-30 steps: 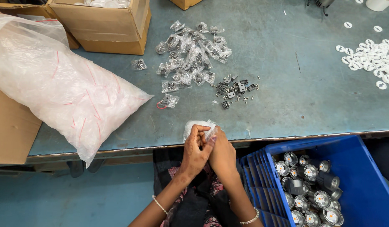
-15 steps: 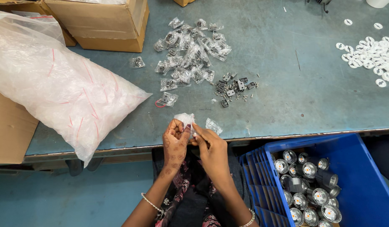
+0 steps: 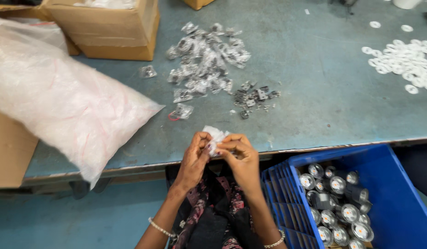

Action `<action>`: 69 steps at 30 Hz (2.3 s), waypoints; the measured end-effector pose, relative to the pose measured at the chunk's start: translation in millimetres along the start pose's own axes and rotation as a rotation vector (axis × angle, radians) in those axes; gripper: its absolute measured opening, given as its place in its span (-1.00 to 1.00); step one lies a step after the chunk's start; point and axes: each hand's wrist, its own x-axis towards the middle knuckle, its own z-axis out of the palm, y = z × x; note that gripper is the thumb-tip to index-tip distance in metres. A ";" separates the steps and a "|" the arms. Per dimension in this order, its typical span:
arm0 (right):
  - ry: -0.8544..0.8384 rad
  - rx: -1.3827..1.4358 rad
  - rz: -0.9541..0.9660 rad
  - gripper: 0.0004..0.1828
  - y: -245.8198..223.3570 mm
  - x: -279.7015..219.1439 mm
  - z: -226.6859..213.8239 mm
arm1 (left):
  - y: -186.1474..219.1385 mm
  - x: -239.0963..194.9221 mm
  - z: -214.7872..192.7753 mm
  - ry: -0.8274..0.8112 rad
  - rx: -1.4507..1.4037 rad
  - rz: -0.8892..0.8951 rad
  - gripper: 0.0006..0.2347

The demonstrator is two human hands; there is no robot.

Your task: The person repeatedly picks small metal brackets and screws from a pile on the table, places them into small clear plastic bags, and sets the filled bags aside. The workspace includes cardboard boxes, a large bubble-wrap bag, and a blue bin containing cylindrical metal parts.

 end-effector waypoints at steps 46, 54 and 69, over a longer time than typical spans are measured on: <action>0.196 -0.424 -0.022 -0.85 -50.9 -10.6 10.1 | -17.6 -16.2 35.1 0.236 0.290 0.073 -0.80; 0.011 -0.279 0.039 -0.65 -52.1 -32.3 5.6 | -15.2 -12.4 24.5 0.294 0.286 -0.018 -0.82; -0.105 0.071 0.176 -0.78 -7.5 -18.3 -8.9 | -43.5 -21.1 -6.8 -0.273 0.084 0.010 -0.87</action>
